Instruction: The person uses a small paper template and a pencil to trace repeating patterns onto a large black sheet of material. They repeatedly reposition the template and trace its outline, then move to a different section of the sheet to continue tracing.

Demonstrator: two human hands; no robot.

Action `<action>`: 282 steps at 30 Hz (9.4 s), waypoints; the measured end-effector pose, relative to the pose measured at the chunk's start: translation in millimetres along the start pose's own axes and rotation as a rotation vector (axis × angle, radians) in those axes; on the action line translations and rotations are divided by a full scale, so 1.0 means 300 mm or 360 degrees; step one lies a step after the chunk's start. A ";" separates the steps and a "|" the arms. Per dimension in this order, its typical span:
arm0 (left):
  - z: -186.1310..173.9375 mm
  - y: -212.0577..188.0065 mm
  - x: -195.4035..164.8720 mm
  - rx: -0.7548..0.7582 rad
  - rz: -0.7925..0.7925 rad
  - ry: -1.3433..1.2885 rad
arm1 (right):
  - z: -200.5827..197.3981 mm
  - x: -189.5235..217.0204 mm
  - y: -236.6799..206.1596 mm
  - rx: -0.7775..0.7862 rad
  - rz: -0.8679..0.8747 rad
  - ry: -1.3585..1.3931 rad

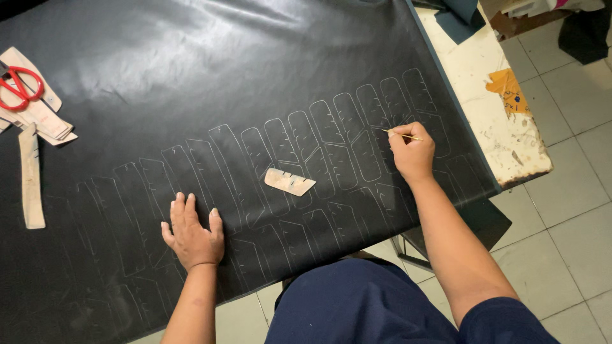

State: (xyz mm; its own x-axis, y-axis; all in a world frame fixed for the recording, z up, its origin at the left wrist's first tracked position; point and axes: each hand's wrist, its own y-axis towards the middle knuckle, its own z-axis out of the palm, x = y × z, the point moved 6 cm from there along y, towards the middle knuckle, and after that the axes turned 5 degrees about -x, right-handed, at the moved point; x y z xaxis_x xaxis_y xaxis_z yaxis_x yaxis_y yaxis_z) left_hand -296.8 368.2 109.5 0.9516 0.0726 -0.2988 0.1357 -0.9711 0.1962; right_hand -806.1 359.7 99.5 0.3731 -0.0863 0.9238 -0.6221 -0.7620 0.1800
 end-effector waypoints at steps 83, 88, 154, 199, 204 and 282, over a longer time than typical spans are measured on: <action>0.079 0.144 -0.388 0.0266 0.0705 -0.0191 | 0.287 0.194 -0.148 0.0355 -0.0131 0.0135; 0.081 0.143 -0.385 0.0255 0.0706 -0.0191 | 0.293 0.196 -0.155 0.0332 -0.0137 0.0084; -0.029 0.170 0.047 0.0055 0.0223 -0.0044 | 0.595 0.379 -0.277 0.0712 -0.0352 0.0151; -0.075 0.127 -0.095 0.0083 0.0120 -0.0597 | 0.794 0.451 -0.350 0.1058 -0.0243 0.0255; -0.117 0.124 0.188 -0.0093 -0.0308 -0.0458 | 0.792 0.472 -0.361 0.1005 -0.0332 0.0162; -0.415 0.116 0.670 0.0304 -0.0128 0.0192 | 0.871 0.637 -0.499 0.0534 -0.1354 -0.1252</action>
State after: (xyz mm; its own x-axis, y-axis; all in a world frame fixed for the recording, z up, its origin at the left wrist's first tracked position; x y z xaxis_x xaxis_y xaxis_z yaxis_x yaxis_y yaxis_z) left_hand -66.5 377.4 172.7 0.9674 0.1671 -0.1903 0.1688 -0.9856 -0.0074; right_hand -461.6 289.7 160.8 0.9666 0.2459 0.0726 0.1928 -0.8837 0.4266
